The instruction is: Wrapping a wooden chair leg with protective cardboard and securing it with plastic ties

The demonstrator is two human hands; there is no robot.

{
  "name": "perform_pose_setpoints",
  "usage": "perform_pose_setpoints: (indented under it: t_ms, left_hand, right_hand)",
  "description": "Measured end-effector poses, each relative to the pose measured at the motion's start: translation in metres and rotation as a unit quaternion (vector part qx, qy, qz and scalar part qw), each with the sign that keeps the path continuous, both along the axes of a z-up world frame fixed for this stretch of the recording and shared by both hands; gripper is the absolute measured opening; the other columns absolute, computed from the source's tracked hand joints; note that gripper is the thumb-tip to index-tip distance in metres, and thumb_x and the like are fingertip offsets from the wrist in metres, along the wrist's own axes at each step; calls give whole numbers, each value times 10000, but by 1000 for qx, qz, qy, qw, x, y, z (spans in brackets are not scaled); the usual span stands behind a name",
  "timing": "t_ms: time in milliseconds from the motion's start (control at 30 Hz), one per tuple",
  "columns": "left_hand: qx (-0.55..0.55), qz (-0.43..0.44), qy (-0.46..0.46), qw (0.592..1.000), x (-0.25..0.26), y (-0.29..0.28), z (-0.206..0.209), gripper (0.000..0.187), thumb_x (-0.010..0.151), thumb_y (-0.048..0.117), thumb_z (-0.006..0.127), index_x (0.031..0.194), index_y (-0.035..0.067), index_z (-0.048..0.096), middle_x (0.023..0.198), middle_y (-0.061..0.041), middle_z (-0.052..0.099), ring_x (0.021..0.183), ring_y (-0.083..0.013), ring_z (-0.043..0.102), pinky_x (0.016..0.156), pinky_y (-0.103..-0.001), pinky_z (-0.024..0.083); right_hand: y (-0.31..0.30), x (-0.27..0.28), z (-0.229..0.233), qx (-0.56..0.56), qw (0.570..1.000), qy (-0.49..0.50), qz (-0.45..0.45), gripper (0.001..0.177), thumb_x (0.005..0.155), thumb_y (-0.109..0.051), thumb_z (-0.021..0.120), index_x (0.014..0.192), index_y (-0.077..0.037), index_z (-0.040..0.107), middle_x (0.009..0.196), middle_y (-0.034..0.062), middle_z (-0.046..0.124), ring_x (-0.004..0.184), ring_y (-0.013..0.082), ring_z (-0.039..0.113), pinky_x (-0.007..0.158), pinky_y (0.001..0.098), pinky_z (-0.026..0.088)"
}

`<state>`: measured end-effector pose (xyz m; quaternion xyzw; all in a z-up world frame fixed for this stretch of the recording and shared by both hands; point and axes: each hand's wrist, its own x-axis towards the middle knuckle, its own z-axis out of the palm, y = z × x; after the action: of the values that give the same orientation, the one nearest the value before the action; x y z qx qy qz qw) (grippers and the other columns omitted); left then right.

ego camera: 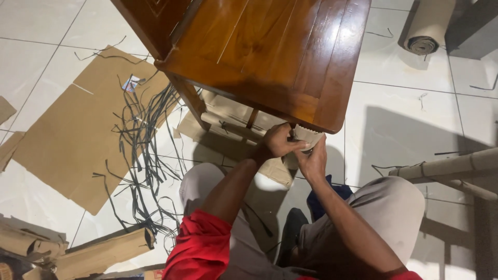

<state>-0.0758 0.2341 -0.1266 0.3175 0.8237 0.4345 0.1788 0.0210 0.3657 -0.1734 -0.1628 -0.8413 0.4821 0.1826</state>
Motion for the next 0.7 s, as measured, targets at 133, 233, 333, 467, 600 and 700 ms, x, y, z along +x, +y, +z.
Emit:
perform_pose_setpoints:
  t_ms: [133, 233, 333, 467, 600, 700]
  left_hand:
    - [37, 15, -21, 999, 7, 1, -8, 635, 851, 478, 790, 1194, -27, 616, 1194, -262, 699, 1172, -438, 660, 975, -513, 579]
    - [-1, 21, -14, 1000, 9, 4, 5, 668, 846, 559, 748, 1183, -1, 613, 1186, -243, 708, 1152, -411, 682, 969, -541, 571]
    - [-14, 24, -21, 999, 14, 3, 11, 709, 860, 578, 727, 1210, -24, 594, 1198, -265, 698, 1177, -428, 668, 991, -548, 554]
    - [1, 54, -40, 998, 19, 4, 14, 725, 848, 563, 750, 1264, -3, 567, 1244, -240, 692, 1211, -407, 654, 1015, -540, 548]
    - [-23, 43, -48, 998, 6, 8, -29, 851, 849, 614, 737, 1434, 53, 475, 1332, -220, 663, 1269, -375, 628, 1073, -519, 522]
    - [-43, 29, -55, 997, 6, 10, -21, 918, 814, 645, 747, 1492, 125, 412, 1379, -198, 641, 1299, -354, 611, 1101, -502, 511]
  right_hand:
    - [-5, 4, 0, -21, 999, 19, 16, 817, 875, -137, 739, 1531, -58, 257, 1381, 340, 453, 1286, 644, 426, 991, 753, 447]
    - [1, 2, -19, 30, 998, 61, 7, 872, 857, -137, 778, 1555, -34, 265, 1391, 322, 470, 1269, 585, 487, 931, 666, 529]
    - [5, 4, -30, 56, 994, 89, 1, 879, 869, -146, 794, 1568, -27, 275, 1379, 304, 473, 1266, 564, 499, 952, 611, 541]
    - [1, 8, -23, 102, 989, 107, -12, 859, 898, -112, 743, 1597, -34, 249, 1371, 251, 453, 1290, 527, 485, 977, 628, 519]
    - [-3, 14, -26, 98, 993, 67, -15, 899, 913, -159, 745, 1622, -36, 206, 1439, 249, 423, 1358, 502, 444, 1102, 618, 419]
    - [-2, 16, -31, 67, 997, 43, -21, 950, 893, -162, 755, 1631, -35, 171, 1475, 271, 396, 1389, 516, 407, 1141, 637, 363]
